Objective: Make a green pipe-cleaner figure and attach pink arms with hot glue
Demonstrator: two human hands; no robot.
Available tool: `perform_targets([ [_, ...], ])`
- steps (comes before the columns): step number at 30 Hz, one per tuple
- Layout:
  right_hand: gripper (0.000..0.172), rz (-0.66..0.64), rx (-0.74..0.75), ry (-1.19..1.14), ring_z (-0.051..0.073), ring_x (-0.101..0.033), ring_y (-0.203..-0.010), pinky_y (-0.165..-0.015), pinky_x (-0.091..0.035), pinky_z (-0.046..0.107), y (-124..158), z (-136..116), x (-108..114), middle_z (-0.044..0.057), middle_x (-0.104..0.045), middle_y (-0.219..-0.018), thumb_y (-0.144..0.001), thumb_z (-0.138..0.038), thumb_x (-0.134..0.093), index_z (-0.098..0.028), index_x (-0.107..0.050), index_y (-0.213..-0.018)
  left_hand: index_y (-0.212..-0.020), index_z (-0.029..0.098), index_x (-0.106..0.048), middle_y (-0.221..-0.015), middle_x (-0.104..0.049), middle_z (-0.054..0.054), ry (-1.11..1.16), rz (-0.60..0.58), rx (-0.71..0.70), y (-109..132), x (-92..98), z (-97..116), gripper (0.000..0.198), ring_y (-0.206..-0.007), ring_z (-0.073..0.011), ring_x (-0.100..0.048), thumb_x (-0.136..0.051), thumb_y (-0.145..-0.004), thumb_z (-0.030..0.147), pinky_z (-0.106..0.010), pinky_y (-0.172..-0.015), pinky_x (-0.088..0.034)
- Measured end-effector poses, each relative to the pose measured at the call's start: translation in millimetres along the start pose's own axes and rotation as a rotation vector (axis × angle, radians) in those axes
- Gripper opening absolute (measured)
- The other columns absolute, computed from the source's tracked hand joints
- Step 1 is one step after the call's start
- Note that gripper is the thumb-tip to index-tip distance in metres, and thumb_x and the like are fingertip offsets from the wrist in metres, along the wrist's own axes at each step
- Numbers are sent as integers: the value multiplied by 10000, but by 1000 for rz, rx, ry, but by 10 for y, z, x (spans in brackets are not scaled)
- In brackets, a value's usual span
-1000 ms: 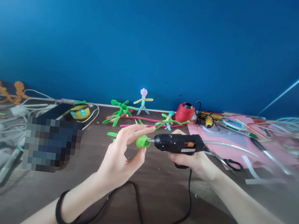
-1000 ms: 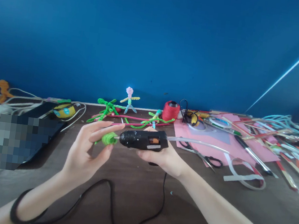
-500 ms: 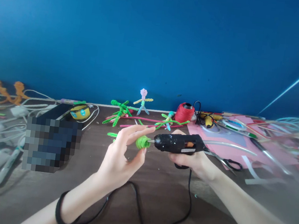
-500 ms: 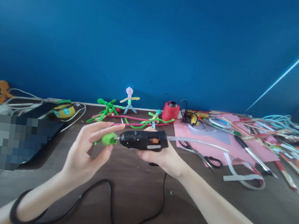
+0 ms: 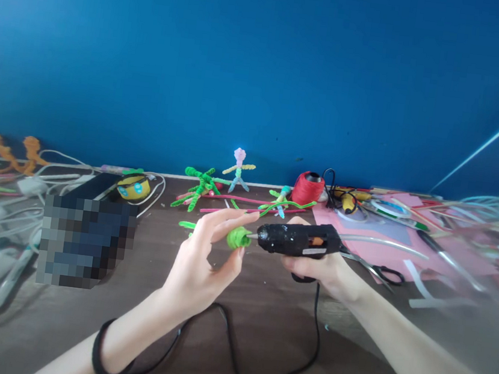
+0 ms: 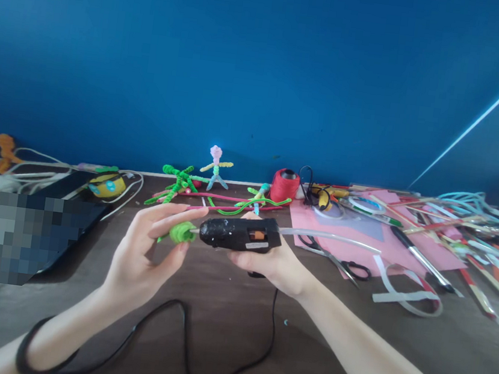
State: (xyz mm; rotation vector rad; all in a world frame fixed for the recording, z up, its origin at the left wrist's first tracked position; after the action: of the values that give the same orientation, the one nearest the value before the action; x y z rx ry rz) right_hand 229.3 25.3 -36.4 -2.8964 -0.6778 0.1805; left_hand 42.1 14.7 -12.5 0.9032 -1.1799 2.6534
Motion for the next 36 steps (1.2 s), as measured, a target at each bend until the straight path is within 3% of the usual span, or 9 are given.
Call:
perform_targets([
  [16, 189, -7, -4, 57, 72, -387, -517, -472, -315, 204, -6, -45, -8, -39, -457, -602, -696, -224, -641, -169, -475, -770, -1136, 254, -481, -1129, -601, -48, -36, 4, 7, 10, 0, -24, 425, -1077, -182, -542, -484, -757, 60, -318, -895, -450],
  [26, 135, -66, -25, 52, 122, -510, -587, -545, -372, 248, -33, -10, 48, 13, -593, -633, -691, -217, -633, -137, -584, -789, -1127, 262, -495, -1145, -564, -54, -44, 38, 61, 6, 9, -76, 410, -1074, -186, -530, -490, -762, 76, -318, -891, -434],
  [31, 116, 56, -91, -44, 85, -429, -505, -476, -330, 230, -75, 118, 140, 29, -584, -625, -698, -217, -610, -110, -595, -656, -1110, 236, -414, -1163, -572, -87, 191, 83, 161, 2, 25, -105, 351, -954, -167, -585, -497, -789, 124, -282, -738, -474],
  [36, 180, 230, -294, -224, 91, -498, -581, -468, -377, 196, -158, 296, 217, 54, -602, -755, -728, -296, -601, -120, -612, -694, -978, 222, -406, -1123, -602, -103, 436, 62, 295, 8, 8, -91, 212, -791, -133, -589, -513, -801, 175, -268, -651, -448],
])
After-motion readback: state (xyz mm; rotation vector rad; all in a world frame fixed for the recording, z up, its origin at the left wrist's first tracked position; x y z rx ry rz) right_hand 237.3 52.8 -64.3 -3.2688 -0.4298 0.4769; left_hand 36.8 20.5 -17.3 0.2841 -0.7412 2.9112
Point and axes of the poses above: each hand's wrist, its own y-axis away from the middle knuckle, its own x-axis out of the back of the hand, z = x × y, the point moved 2 cm from there along -y, towards the middle knuckle
